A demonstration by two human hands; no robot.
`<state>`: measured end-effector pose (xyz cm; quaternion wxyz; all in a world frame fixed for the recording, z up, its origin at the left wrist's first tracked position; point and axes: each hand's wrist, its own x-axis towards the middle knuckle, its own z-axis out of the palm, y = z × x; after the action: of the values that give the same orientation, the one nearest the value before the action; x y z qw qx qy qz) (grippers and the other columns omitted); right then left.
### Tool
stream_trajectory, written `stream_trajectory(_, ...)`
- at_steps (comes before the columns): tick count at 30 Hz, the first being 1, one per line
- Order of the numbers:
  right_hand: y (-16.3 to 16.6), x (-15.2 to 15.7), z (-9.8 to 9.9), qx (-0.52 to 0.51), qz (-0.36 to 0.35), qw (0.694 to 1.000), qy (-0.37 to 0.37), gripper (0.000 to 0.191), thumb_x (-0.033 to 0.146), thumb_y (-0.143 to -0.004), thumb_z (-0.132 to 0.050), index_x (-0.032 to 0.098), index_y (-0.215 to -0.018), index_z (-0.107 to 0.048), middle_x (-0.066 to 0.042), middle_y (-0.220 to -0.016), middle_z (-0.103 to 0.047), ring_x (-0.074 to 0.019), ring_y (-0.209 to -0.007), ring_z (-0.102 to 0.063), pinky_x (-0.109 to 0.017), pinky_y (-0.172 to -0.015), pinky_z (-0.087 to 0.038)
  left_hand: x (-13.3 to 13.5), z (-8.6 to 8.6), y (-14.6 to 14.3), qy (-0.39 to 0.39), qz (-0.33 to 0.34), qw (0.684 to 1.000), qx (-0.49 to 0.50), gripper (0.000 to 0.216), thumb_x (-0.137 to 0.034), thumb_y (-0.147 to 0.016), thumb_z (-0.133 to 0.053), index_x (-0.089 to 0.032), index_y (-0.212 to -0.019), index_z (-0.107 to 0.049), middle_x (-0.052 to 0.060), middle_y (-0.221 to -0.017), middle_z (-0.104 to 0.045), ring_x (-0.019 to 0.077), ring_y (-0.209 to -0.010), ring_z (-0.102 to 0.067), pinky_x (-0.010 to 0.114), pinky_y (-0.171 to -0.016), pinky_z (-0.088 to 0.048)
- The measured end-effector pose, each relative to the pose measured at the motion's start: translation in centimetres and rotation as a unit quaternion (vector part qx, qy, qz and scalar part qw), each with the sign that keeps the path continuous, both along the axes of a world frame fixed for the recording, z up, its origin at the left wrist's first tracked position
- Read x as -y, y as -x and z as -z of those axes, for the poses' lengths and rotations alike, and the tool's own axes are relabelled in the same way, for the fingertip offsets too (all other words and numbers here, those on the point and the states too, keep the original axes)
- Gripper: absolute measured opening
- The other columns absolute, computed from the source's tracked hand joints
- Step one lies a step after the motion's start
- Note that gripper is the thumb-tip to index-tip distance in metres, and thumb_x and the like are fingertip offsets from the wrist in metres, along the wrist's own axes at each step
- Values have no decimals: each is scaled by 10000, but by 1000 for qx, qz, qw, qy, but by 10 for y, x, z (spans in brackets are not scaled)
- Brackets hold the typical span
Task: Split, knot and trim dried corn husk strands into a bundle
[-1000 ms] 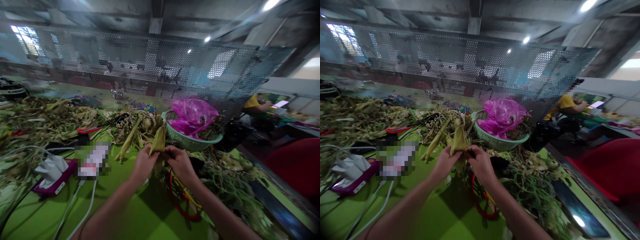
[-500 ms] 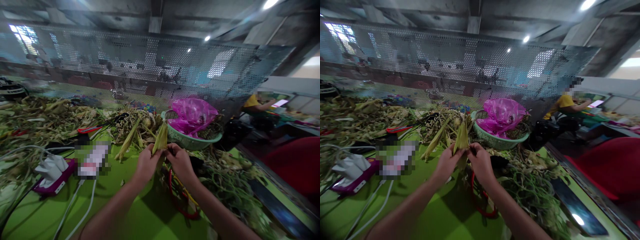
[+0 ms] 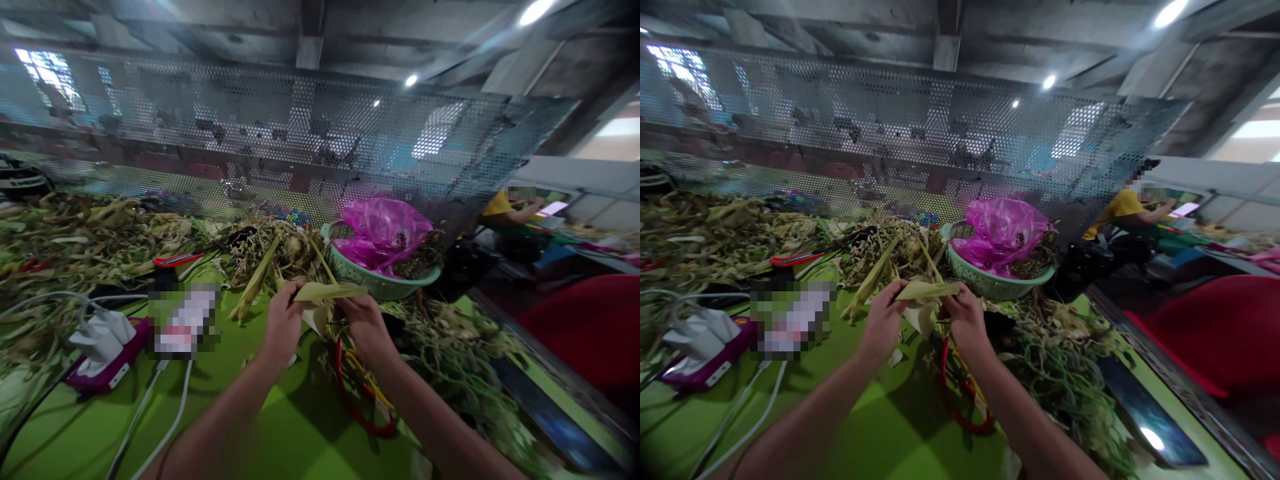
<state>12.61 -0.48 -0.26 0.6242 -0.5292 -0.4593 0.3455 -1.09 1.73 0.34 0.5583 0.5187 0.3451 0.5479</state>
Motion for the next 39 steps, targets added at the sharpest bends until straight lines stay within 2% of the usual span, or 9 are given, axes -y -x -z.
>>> stream_trajectory(7, -11, 0, -8, -39, 37, 998, -24, 223, 387, -730, -628, 194, -810, -548, 12, -694, -561, -120, -585, -490, -247, -562, -417, -7, -1, 7, 31, -62, 998, 10, 306, -128, -676, -456, -161, -908, -654, 25, -816, -661, 140, -733, -554, 228, -660, -412)
stream_trajectory(14, -15, -2, -15, -56, 84, 994, -36, 201, 327, -690, -665, 184, -799, -575, 43, -636, -527, -90, -517, -449, -220, -492, -375, -9, -7, 9, 40, -100, 992, 69, 208, -199, -706, -513, -162, -868, -637, 14, -786, -644, 114, -700, -545, 212, -642, -409)
stream_trajectory(18, -49, -4, -26, -113, 183, 974, -74, 171, 281, -618, -693, 178, -698, -581, 37, -621, -529, -80, -503, -435, -207, -452, -357, -23, -7, 23, 93, -158, 974, 136, 230, -276, -676, -606, -170, -881, -611, -29, -660, -583, 76, -521, -478, 193, -509, -357)
stream_trajectory(21, -75, -2, -39, -174, 207, 955, -117, 233, 219, -549, -732, 189, -640, -520, 53, -621, -515, -61, -498, -419, -183, -431, -339, -32, 0, 25, 153, -149, 965, 153, 336, -416, -654, -660, -174, -880, -602, -43, -610, -558, 83, -473, -476, 212, -477, -342)
stream_trajectory(23, -81, 0, -45, -188, 173, 959, -120, 238, 199, -550, -732, 190, -662, -522, 39, -667, -559, -59, -514, -436, -177, -434, -347, -33, 7, 20, 175, -96, 972, 127, 338, -420, -652, -664, -166, -870, -613, -39, -605, -557, 87, -480, -480, 219, -489, -348)
stream_trajectory(26, -67, 3, -46, -184, 92, 976, -75, 226, 206, -571, -733, 188, -726, -569, 20, -704, -588, -74, -557, -489, -185, -467, -392, -27, 13, 13, 162, -50, 982, 85, 304, -378, -667, -655, -150, -867, -630, -18, -665, -586, 95, -554, -501, 218, -538, -369)
stream_trajectory(33, -2, 14, -21, -51, -63, 995, 60, 209, 307, -688, -719, 192, -807, -591, 59, -621, -497, -65, -506, -409, -173, -437, -322, -14, 17, 1, 127, -15, 991, 38, 248, -308, -668, -647, -160, -865, -618, 2, -753, -629, 116, -664, -535, 221, -617, -390)
stream_trajectory(36, 10, 14, -11, -10, -117, 990, 76, 228, 342, -714, -699, 194, -839, -579, 27, -705, -584, -114, -620, -524, -216, -566, -432, -7, 19, -8, 134, 15, 987, 86, 263, -292, -645, -672, -171, -869, -607, 5, -765, -637, 125, -676, -563, 238, -647, -423)
stream_trajectory(39, 9, 11, -5, 32, -115, 991, 62, 246, 337, -701, -701, 184, -858, -591, -16, -802, -642, -182, -771, -590, -302, -729, -477, -4, 19, -11, 134, 41, 983, 116, 280, -297, -641, -689, -173, -881, -614, 3, -761, -642, 128, -674, -574, 249, -662, -440)
